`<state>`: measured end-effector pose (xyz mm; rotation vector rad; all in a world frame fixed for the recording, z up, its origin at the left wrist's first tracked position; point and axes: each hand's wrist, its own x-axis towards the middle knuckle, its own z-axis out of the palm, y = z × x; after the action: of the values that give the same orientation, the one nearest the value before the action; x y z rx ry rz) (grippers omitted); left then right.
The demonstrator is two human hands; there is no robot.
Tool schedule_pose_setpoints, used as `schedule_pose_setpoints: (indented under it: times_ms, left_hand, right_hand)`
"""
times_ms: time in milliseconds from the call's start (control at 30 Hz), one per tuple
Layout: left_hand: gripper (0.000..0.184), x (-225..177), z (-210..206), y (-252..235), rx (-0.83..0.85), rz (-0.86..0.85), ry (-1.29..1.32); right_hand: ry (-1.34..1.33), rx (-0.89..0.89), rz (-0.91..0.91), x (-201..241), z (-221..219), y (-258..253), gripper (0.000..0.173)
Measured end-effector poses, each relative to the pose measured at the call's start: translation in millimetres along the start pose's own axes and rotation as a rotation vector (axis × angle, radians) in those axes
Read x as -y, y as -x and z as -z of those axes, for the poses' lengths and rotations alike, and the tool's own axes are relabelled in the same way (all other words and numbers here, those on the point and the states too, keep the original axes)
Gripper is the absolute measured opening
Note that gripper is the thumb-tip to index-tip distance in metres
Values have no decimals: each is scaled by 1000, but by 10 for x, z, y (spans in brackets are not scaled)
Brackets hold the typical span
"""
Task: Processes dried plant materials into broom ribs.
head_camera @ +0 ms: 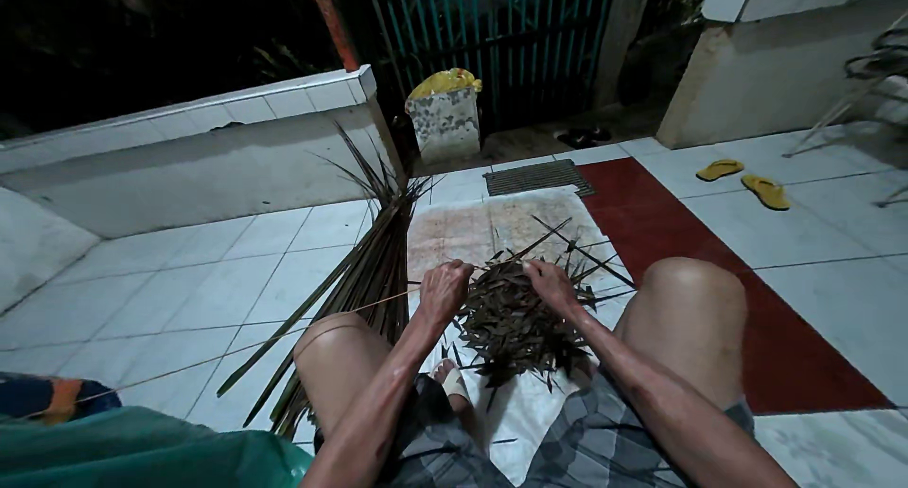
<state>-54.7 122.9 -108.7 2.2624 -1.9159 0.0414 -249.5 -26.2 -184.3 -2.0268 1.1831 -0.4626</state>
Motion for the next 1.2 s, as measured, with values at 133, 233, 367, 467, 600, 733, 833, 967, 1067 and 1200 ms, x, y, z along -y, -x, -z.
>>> schedule_pose_setpoints:
  times_ms: [133,233,367,467,600,733,833,967,1067,1200]
  left_hand:
    - [27,63,67,-7,61,40,15]
    - [25,75,39,-40,59,52,49]
    - [27,92,11,-82,52,62,147]
    - [29,90,30,-86,79,76,196]
    - [30,107,22,-90,75,68,214]
    - [29,89,30,-95,58,59,206]
    - [28,70,48,-92,63,62,201]
    - [28,74,61,-63,60,55,201]
    - [28,101,80,-52,77,60,200]
    - [27,175,134,-19,75,73,170]
  right_hand:
    - [-43,-165,6,36,111,58,43]
    - [-113,-150,164,169,5,171,43]
    - [-156,-23,286,291,-242,320,44]
    - [-146,-23,302,274,-339,346,43]
    - [-111,-42,271,246,-304,320,43]
    - [-96,-61,237,242,-252,270,43]
    - [-92,-81,196,193,-218,206,44]
    - [-93,-107,124,102,-125,115,44]
    - [-98,-138,69,-2,-84,40,43]
    - [-68,-154,-31,-190,-19,-41,45]
